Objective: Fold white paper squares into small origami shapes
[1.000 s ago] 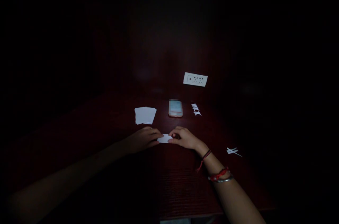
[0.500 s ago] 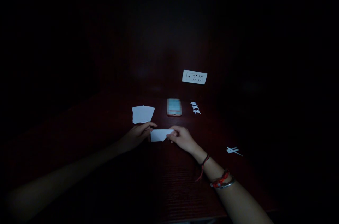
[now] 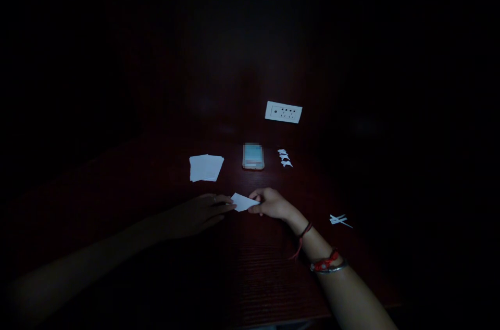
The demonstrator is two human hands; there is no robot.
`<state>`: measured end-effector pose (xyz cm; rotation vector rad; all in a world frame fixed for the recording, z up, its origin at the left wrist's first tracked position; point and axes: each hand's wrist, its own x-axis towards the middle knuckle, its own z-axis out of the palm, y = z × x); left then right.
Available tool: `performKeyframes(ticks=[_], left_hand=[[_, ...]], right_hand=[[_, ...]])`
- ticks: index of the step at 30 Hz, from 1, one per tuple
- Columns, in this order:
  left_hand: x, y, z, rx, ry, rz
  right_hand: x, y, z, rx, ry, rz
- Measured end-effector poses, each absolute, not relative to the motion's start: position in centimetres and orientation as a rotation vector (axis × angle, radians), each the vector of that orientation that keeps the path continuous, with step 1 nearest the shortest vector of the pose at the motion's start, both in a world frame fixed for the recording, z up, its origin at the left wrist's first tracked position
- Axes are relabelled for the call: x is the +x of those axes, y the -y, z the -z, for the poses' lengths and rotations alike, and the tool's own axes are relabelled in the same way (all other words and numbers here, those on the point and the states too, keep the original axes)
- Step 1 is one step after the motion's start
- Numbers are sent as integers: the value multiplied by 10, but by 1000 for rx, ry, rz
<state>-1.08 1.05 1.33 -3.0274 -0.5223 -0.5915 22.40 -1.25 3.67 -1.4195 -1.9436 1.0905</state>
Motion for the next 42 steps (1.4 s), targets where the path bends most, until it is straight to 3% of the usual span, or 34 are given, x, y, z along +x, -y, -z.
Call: performKeyframes(ticks=[8, 17, 28, 42], left_hand=[[-14, -10, -13, -3033, 483, 594], [-14, -8, -16, -3061, 413, 520], [-6, -1, -20, -3150, 368, 592], [1, 2, -18, -3197, 465, 539]], right_hand=[[228, 17, -49, -1077, 2496, -585], [227, 19, -50, -1028, 2486, -526], [220, 11, -32, -1426, 2092, -671], [214, 7, -29, -1575, 1986, -565]])
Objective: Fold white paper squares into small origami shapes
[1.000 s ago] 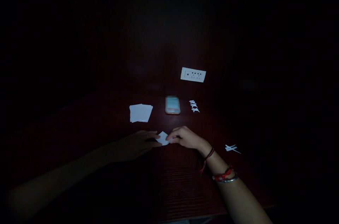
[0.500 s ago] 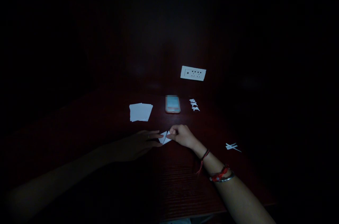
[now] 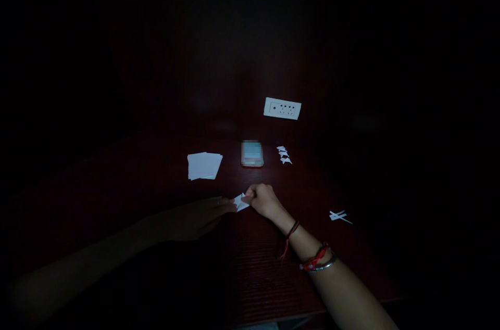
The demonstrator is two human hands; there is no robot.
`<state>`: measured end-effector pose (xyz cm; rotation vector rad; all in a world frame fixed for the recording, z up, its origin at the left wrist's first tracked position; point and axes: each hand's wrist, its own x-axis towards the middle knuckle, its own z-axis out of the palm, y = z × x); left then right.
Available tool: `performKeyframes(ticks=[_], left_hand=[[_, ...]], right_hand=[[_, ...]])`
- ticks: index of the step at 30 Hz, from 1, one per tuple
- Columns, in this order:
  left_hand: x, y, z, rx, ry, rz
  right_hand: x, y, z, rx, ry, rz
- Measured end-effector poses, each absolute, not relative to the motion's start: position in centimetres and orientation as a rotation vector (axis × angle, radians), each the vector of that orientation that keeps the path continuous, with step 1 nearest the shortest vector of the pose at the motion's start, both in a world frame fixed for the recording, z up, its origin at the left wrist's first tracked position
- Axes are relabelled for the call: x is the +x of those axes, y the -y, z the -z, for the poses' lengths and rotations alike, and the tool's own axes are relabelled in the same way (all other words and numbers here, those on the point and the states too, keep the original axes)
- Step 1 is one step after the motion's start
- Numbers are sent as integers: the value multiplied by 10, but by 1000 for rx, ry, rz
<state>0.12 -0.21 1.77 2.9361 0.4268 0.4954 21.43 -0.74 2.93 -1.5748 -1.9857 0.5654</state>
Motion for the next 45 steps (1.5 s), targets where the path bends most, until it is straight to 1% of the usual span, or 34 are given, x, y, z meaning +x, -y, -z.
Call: performKeyframes(ticks=[5, 11, 22, 26, 29, 32, 36, 45], left_hand=[[1, 1, -16, 2928, -436, -541], [2, -1, -17, 2975, -356, -500], [3, -2, -16, 2944, -395, -520], [4, -2, -12, 2975, -404, -527], [3, -2, -10, 3020, -434, -525], [-2, -3, -12, 3028, -481, -490], [-12, -8, -20, 3001, -434, -484], [-16, -16, -25, 2994, -371, -428]], right_hand=[[213, 8, -29, -1561, 1990, -549], [213, 9, -27, -1530, 1979, -551], [210, 8, -24, -1561, 2020, -461], [208, 10, -26, -1539, 2059, -374], [210, 14, -32, -1397, 2168, -311], [215, 19, -42, -1173, 2389, -301], [219, 26, -52, -1022, 2625, -233], [215, 33, -59, -1040, 2798, -43]])
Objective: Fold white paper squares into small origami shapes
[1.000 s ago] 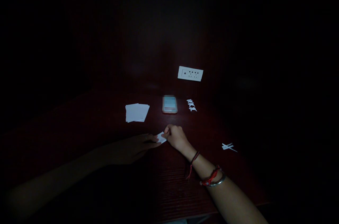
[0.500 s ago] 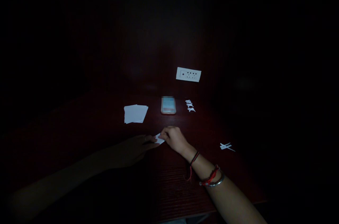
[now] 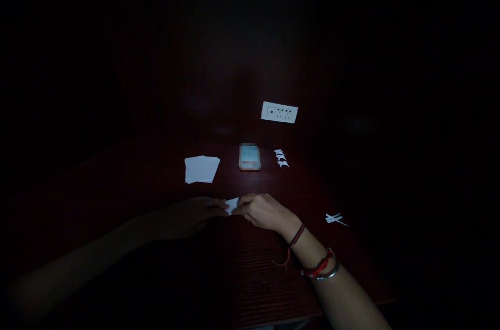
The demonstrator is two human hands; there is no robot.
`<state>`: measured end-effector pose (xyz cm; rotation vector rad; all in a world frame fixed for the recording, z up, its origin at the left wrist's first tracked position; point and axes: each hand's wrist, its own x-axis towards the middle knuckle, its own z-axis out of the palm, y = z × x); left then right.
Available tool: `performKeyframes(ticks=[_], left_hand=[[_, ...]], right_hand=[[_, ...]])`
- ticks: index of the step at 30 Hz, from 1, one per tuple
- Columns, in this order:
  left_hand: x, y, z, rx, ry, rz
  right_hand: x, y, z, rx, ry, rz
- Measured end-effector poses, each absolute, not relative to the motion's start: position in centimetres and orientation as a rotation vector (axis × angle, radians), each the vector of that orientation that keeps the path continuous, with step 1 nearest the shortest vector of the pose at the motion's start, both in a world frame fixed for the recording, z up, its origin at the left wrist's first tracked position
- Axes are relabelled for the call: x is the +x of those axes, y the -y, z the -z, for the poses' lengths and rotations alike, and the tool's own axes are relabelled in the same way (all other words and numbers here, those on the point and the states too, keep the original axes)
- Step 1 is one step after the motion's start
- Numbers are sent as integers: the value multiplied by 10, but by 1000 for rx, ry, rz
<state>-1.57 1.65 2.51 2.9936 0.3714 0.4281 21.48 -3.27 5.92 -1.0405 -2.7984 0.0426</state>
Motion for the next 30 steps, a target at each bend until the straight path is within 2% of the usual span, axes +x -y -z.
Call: performKeyframes(ticks=[12, 26, 30], left_hand=[[-15, -13, -28, 3062, -402, -378], [-15, -6, -37, 3034, -412, -465], [-10, -5, -34, 3063, -482, -523]], right_hand=[[209, 39, -66, -1124, 2882, 163], [218, 41, -66, -1194, 2739, 81], [214, 38, -63, -1088, 2718, 97]])
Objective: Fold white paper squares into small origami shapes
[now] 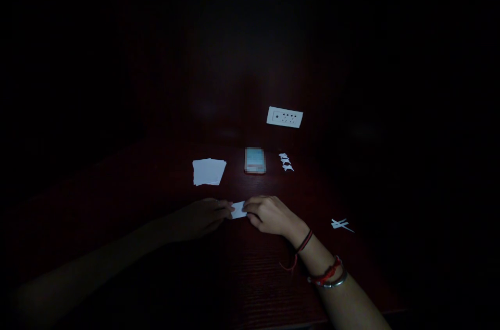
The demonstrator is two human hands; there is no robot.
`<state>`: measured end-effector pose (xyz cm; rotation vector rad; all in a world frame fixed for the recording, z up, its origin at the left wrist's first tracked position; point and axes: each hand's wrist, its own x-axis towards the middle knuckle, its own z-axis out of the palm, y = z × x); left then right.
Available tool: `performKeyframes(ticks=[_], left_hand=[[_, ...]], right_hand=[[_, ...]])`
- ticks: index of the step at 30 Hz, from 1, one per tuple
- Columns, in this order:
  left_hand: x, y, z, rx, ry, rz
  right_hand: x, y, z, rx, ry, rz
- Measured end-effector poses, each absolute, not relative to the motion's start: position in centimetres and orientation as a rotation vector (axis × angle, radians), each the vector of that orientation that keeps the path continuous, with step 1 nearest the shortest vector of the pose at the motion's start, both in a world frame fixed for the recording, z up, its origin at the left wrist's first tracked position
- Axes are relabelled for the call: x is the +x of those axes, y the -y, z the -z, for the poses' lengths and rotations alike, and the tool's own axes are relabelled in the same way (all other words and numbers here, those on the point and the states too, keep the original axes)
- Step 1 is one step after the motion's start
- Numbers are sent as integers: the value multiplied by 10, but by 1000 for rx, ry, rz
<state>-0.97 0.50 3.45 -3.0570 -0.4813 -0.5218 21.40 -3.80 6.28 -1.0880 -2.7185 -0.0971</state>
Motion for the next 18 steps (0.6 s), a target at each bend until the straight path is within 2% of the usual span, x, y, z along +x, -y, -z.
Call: performKeyframes(ticks=[11, 18], left_hand=[[0, -18, -28, -3074, 679, 610], [3, -17, -26, -3037, 712, 607]], right_hand=[[204, 26, -51, -949, 2751, 485], [205, 29, -56, -957, 2751, 381]])
